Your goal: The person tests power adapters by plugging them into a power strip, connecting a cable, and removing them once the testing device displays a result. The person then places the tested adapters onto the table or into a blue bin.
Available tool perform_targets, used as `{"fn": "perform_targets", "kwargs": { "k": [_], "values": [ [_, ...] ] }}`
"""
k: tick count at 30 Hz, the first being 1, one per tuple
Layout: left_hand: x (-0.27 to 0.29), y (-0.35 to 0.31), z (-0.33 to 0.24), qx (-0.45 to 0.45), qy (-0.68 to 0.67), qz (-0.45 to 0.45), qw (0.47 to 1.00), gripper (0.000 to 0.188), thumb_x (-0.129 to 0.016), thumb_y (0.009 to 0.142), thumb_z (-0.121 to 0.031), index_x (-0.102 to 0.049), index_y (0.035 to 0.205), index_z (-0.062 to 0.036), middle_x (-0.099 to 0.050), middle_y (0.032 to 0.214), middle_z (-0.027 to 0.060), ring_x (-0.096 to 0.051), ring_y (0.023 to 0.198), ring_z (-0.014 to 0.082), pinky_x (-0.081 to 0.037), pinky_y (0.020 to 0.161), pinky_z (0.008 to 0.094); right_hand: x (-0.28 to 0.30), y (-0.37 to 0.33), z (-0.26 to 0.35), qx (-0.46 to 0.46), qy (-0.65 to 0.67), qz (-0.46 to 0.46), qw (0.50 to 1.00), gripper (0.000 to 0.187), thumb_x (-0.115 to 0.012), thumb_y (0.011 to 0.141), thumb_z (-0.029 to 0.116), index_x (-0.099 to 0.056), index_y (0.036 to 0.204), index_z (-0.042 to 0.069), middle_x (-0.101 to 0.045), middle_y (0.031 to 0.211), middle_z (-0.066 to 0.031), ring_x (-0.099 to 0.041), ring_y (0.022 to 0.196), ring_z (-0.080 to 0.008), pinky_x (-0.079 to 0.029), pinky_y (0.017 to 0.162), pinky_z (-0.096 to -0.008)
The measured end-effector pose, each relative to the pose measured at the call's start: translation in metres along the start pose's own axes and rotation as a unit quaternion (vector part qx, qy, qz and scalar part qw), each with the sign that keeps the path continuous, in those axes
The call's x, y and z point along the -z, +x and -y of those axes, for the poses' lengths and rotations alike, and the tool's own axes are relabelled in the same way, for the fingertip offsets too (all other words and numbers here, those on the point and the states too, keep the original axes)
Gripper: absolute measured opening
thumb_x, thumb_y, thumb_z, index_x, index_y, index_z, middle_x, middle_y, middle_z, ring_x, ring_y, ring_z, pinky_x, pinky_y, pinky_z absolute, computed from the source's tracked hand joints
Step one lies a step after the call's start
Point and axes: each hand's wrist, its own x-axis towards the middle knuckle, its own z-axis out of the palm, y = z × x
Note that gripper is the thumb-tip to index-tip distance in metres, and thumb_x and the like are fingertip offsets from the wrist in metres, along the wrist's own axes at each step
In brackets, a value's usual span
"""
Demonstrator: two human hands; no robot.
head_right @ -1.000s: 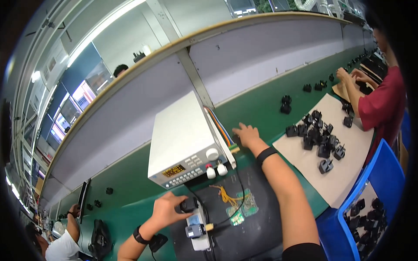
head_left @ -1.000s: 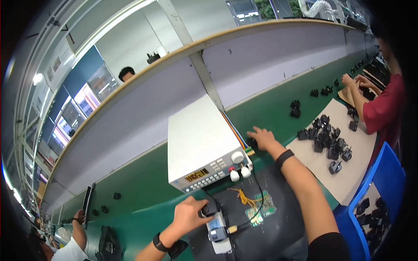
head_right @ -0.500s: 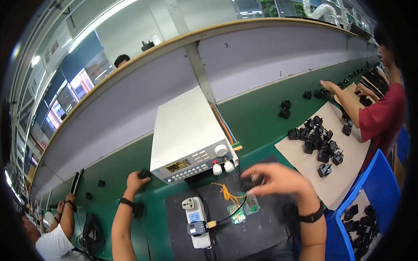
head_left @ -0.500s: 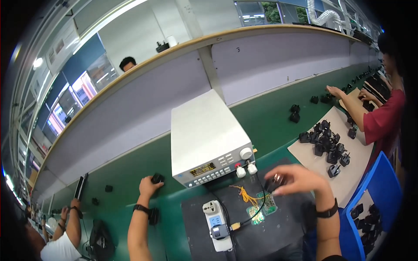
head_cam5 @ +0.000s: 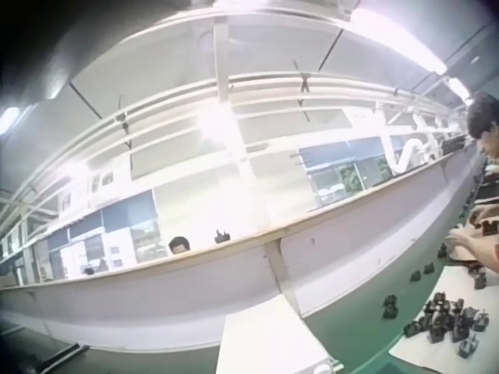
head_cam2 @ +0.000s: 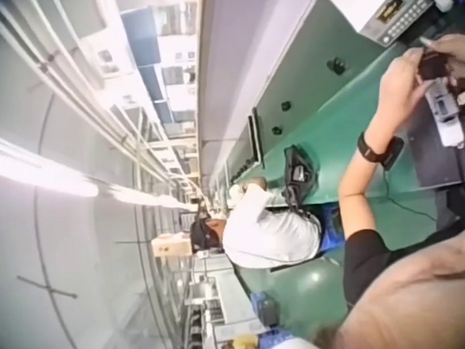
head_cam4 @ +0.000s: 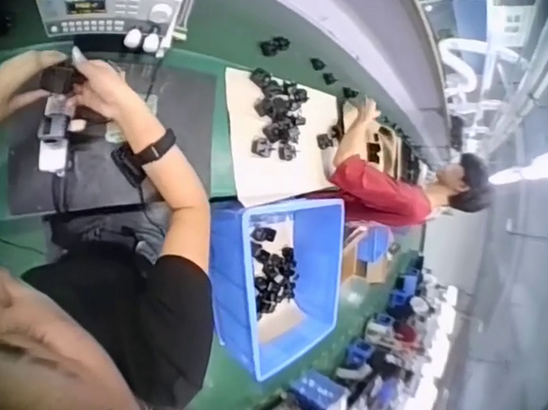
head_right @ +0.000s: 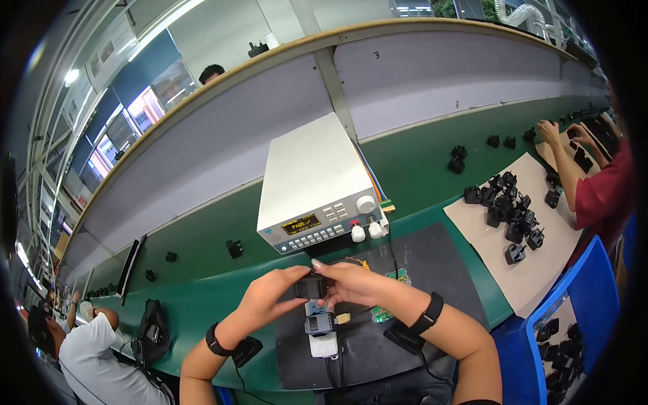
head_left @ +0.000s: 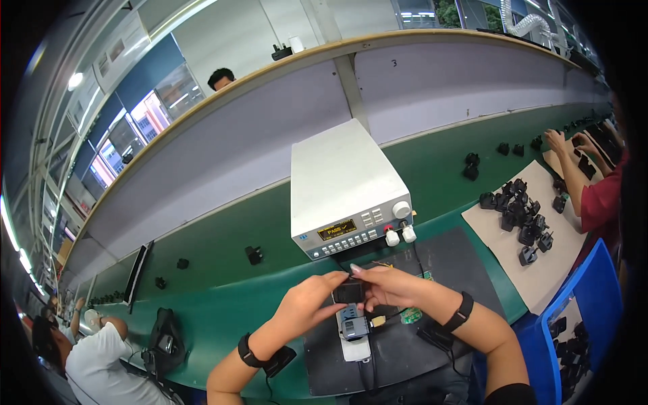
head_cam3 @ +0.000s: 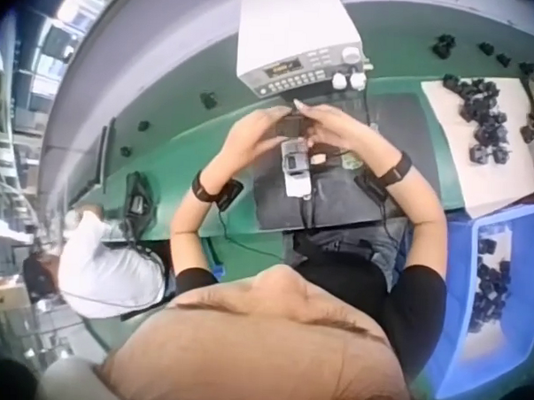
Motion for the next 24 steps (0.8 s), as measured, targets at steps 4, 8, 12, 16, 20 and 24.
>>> {"fn": "perform_targets", "kwargs": {
  "k": [4, 8, 12, 16, 20, 24],
  "values": [
    [-0.012, -0.002, 0.022, 0.097, -0.09, 0.033, 0.991, 0.048, -0.077, 0.071, -0.017, -0.062, 0.115, -0.0044, -0.066, 0.102, 0.0125, -0.064, 0.089, 0.0257, -0.051, 0.078, 0.0328, -0.003, -0.034, 0.0, 0.044, -0.097, -0.126, 0.986, 0.05, -0.049, 0.096, 0.039, -0.049, 0.126, -0.002, -0.063, 0.103, -0.014, -0.066, 0.091, -0.0246, -0.054, 0.073, -0.0332],
    [-0.029, -0.006, 0.04, 0.148, -0.085, 0.026, 0.985, 0.042, -0.077, 0.072, -0.022, -0.066, 0.108, -0.0038, -0.066, 0.091, 0.0126, -0.064, 0.083, 0.0258, -0.051, 0.075, 0.0325, -0.004, -0.065, -0.023, 0.198, -0.672, -0.05, 0.712, 0.035, -0.068, 0.082, 0.028, -0.064, 0.11, 0.007, -0.064, 0.103, -0.0084, -0.065, 0.086, -0.0224, -0.051, 0.073, -0.0326],
    [-0.02, 0.006, 0.042, 0.113, -0.072, 0.087, 0.987, 0.041, -0.077, 0.073, -0.024, -0.066, 0.108, -0.0041, -0.066, 0.088, 0.0129, -0.063, 0.082, 0.027, -0.05, 0.072, 0.0337, -0.007, -0.063, -0.033, 0.253, -0.639, -0.097, 0.72, 0.023, -0.068, 0.08, 0.017, -0.067, 0.101, 0.009, -0.064, 0.086, -0.0086, -0.064, 0.08, -0.0276, -0.05, 0.069, -0.0363],
    [-0.016, 0.011, 0.037, 0.106, -0.019, 0.133, 0.985, 0.043, -0.076, 0.074, -0.026, -0.066, 0.109, -0.0049, -0.066, 0.09, 0.0129, -0.063, 0.083, 0.0293, -0.05, 0.073, 0.0356, 0.011, -0.069, -0.012, 0.255, -0.645, -0.16, 0.702, 0.019, -0.067, 0.077, 0.013, -0.068, 0.096, 0.008, -0.063, 0.082, -0.0096, -0.063, 0.078, -0.0294, -0.051, 0.067, -0.0371],
    [-0.017, 0.013, 0.032, 0.091, 0.007, 0.139, 0.986, 0.044, -0.075, 0.075, -0.027, -0.064, 0.112, -0.0055, -0.066, 0.092, 0.0126, -0.062, 0.086, 0.0302, -0.05, 0.074, 0.0363, 0.018, -0.035, -0.015, 0.269, -0.611, -0.288, 0.687, 0.019, -0.067, 0.076, 0.012, -0.068, 0.095, 0.006, -0.063, 0.084, -0.0102, -0.063, 0.079, -0.0305, -0.05, 0.069, -0.0386],
    [-0.019, 0.012, 0.031, 0.089, -0.005, 0.137, 0.987, 0.043, -0.074, 0.075, -0.026, -0.064, 0.112, -0.0056, -0.066, 0.092, 0.0125, -0.062, 0.087, 0.0299, -0.05, 0.075, 0.0363, 0.019, -0.013, -0.022, 0.278, -0.596, -0.272, 0.703, 0.019, -0.066, 0.076, 0.012, -0.067, 0.095, 0.006, -0.063, 0.086, -0.0102, -0.062, 0.084, -0.0305, -0.049, 0.073, -0.0404]
  ]
}}
